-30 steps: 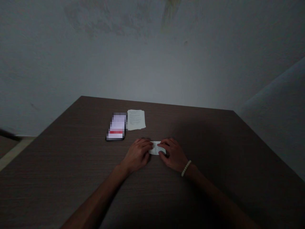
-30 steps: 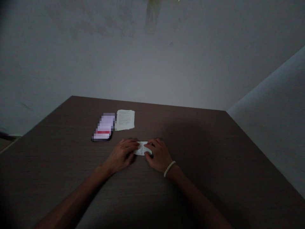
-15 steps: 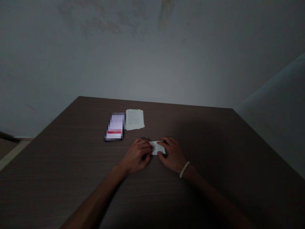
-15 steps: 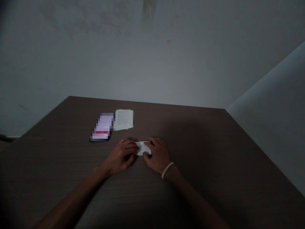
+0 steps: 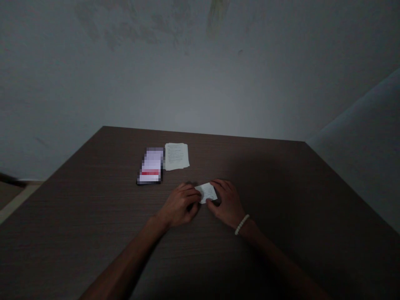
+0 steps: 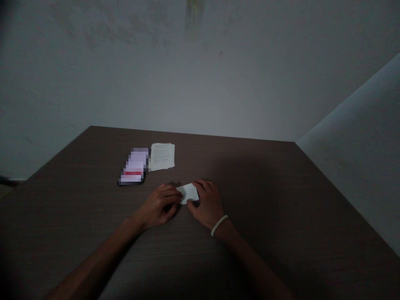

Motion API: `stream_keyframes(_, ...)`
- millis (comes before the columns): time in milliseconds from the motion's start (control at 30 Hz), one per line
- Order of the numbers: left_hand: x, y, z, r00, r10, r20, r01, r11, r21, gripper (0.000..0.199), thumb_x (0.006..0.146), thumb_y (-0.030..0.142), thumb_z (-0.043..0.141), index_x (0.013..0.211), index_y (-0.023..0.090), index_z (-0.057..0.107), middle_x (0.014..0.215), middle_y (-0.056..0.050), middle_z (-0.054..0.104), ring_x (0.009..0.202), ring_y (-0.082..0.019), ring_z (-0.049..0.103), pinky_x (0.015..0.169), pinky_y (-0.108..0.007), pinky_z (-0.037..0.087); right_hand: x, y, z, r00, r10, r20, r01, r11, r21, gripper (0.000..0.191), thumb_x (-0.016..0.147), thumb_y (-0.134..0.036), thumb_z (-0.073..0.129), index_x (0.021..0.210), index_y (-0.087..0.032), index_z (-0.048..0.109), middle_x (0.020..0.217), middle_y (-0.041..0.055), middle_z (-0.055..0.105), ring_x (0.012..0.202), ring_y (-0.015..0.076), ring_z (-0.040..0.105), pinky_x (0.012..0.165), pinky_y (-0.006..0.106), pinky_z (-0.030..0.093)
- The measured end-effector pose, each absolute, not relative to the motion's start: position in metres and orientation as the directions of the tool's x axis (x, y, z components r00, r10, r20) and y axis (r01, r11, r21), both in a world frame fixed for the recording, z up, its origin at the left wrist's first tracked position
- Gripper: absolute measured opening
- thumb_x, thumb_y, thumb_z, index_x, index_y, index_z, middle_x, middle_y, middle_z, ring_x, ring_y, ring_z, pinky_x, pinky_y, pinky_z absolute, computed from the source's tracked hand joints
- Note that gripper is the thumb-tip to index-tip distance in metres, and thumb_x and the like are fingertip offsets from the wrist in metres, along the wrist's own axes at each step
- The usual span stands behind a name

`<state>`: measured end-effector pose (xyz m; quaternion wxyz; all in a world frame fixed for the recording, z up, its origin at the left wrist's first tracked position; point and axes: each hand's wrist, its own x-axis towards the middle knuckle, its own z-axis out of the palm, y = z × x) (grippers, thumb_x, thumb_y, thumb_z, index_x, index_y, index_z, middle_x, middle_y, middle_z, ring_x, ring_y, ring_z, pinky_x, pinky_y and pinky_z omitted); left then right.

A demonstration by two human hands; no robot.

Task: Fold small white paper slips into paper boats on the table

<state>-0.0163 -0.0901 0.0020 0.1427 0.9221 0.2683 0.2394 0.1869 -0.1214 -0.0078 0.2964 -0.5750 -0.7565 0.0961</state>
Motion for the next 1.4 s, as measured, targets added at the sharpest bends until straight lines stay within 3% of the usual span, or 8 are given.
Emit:
stream_keyframes(267,-0.014,-0.091,-0.013,0.743,0.526,0.413,0.356,-0.834,0.422,0.018,0.091,0.018,0.049,0.099,0.017,0.065,0.1,-0.008,0.068,0.095,-0.02,0.061,0.085,-0.037,0.051,0.191,-0.114,-0.017,-0.049,0.941,0.336,0.709,0.27,-0.652,0.045,0.075,-0.017,0.066,0.119,-0.02,0.058,0.104,0.0077,0.067,0.094,0.0233,0.061,0.089,0.041,0.048)
stream_keyframes(367,-0.016,-0.091,-0.012,0.668,0.603,0.436,0.392,-0.784,0.482,0.013,0.09,0.023,0.052,0.096,0.017,0.062,0.095,-0.007,0.066,0.09,-0.019,0.06,0.08,-0.035,0.051,0.192,-0.109,-0.017,-0.08,0.942,0.326,0.685,0.29,-0.668,0.043,0.075,-0.014,0.066,0.117,-0.021,0.06,0.102,0.0068,0.068,0.09,0.0213,0.062,0.086,0.039,0.049)
stream_keyframes(467,-0.017,-0.089,-0.009,0.495,0.753,0.434,0.53,-0.657,0.536,0.014,0.086,0.028,0.058,0.094,0.017,0.057,0.088,-0.006,0.06,0.082,-0.019,0.056,0.072,-0.034,0.051,0.194,-0.105,-0.013,-0.159,0.926,0.341,0.693,0.351,-0.63,0.031,0.077,-0.014,0.066,0.108,-0.021,0.064,0.096,0.0053,0.07,0.088,0.0201,0.062,0.082,0.036,0.05)
stream_keyframes(600,-0.017,-0.084,-0.006,0.468,0.788,0.4,0.578,-0.616,0.536,0.033,0.08,0.027,0.064,0.11,0.017,0.055,0.106,-0.009,0.055,0.099,-0.024,0.052,0.084,-0.039,0.048,0.199,-0.099,-0.009,-0.322,0.87,0.372,0.71,0.482,-0.513,0.01,0.083,-0.015,0.063,0.089,-0.021,0.069,0.085,0.003,0.07,0.086,0.0189,0.058,0.08,0.033,0.047)
stream_keyframes(800,-0.016,-0.082,-0.008,0.574,0.75,0.329,0.578,-0.656,0.485,0.019,0.083,0.022,0.06,0.101,0.02,0.066,0.105,-0.007,0.054,0.1,-0.025,0.05,0.087,-0.043,0.043,0.204,-0.094,-0.005,-0.495,0.803,0.332,0.696,0.595,-0.403,0.017,0.082,-0.011,0.062,0.094,-0.021,0.07,0.092,0.0036,0.066,0.092,0.0195,0.054,0.084,0.034,0.046)
stream_keyframes(1400,-0.016,-0.087,0.0,0.67,0.697,0.256,0.615,-0.714,0.334,0.029,0.085,0.024,0.054,0.111,0.023,0.065,0.107,-0.008,0.052,0.101,-0.027,0.045,0.083,-0.041,0.039,0.207,-0.086,0.013,-0.679,0.708,0.196,0.642,0.702,-0.309,0.024,0.08,-0.012,0.061,0.103,-0.019,0.067,0.097,0.0066,0.058,0.093,0.0206,0.048,0.082,0.033,0.042)
